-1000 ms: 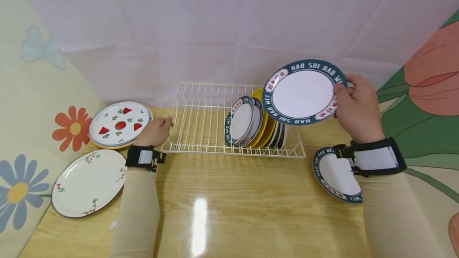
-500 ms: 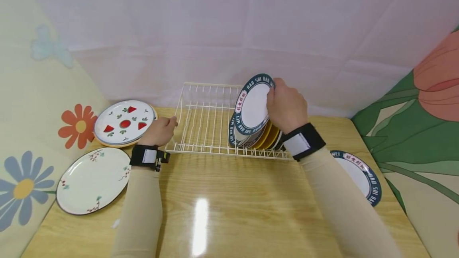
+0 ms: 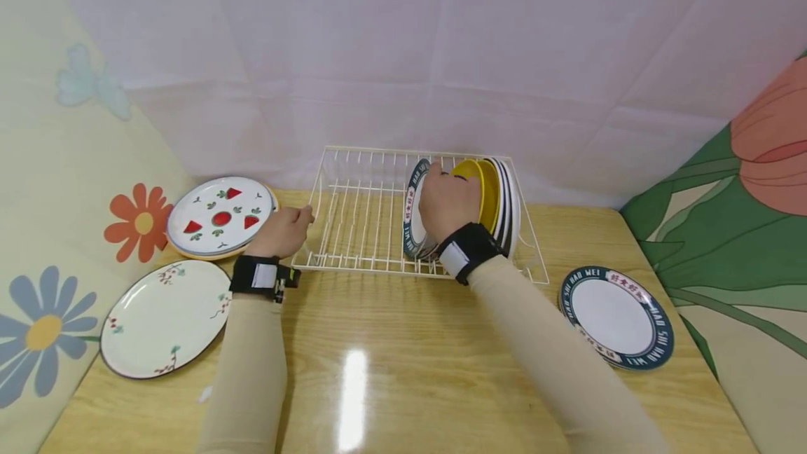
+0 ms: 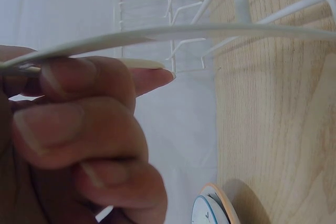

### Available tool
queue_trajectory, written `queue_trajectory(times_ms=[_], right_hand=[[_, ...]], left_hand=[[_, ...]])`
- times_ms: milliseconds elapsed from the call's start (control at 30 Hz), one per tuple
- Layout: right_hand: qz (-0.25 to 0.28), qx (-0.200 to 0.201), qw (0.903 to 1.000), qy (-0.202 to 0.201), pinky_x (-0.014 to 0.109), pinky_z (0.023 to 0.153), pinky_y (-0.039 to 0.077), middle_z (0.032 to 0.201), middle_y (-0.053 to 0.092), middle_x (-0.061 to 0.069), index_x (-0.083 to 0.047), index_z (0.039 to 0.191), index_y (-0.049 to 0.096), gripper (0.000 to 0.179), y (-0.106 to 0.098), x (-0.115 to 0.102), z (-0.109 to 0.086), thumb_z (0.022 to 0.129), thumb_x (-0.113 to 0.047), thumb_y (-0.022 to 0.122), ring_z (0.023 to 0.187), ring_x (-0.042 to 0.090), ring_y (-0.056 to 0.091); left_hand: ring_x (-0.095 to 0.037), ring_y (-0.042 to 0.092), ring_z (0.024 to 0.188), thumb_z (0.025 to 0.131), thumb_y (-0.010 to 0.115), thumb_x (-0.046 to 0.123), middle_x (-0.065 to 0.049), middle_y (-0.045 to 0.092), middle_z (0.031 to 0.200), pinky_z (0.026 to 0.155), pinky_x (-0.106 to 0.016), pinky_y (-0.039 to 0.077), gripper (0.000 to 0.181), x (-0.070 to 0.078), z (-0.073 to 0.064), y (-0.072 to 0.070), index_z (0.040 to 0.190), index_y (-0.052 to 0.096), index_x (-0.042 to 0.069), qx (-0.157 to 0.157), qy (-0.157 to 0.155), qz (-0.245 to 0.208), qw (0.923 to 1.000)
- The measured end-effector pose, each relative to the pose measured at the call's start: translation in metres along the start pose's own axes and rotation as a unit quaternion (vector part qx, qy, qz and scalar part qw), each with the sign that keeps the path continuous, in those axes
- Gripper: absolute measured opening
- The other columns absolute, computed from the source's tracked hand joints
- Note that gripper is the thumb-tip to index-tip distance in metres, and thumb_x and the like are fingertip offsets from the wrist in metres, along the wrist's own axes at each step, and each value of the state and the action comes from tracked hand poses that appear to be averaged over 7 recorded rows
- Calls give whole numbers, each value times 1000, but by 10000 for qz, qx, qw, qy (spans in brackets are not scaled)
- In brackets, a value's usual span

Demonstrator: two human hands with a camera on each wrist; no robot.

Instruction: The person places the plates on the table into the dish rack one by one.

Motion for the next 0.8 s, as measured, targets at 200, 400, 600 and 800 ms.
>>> queue_trajectory(times_ms=[200, 400, 600, 800], right_hand=[[58, -160, 9997, 149, 47, 66, 39, 56, 53, 13, 7, 114, 55, 31, 13, -1, 1, 96, -17, 49, 54, 31, 50], [90, -285, 9995, 115, 50, 67, 42, 68, 61, 21, 7, 105, 59, 27, 21, 2, 2, 95, -16, 52, 65, 36, 56], [-110, -228, 9995, 166, 53, 66, 46, 66, 61, 21, 6, 94, 62, 38, 15, 9, -2, 95, -32, 57, 66, 39, 57], [155, 221, 9996, -90, 45, 46, 41, 53, 53, 12, -5, 61, 55, 40, -8, 9, -8, 91, -32, 60, 50, 29, 48]], left_hand=[[-28, 52, 64, 105, 24, 37, -11, 50, 66, 65, -43, 44, 52, 3, 0, -2, 69, 49, 10, 38, 31, 29, 10000], [-26, 50, 61, 106, 24, 37, -10, 48, 65, 62, -41, 42, 52, 2, 0, -1, 68, 48, 10, 22, 30, 22, 10000], [-28, 53, 66, 106, 23, 38, -12, 51, 68, 66, -45, 44, 52, 1, 0, 0, 71, 50, 9, -25, -11, -8, 10000], [-29, 54, 69, 105, 23, 38, -13, 52, 70, 70, -46, 45, 52, -1, 0, 0, 71, 50, 9, -29, 4, -28, 10000]])
Point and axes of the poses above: each hand's wrist, its own z-axis towards the middle knuckle, its own y-axis out of the palm, x = y × z, the point moved 10 cm from there along z, towards the middle knuckle
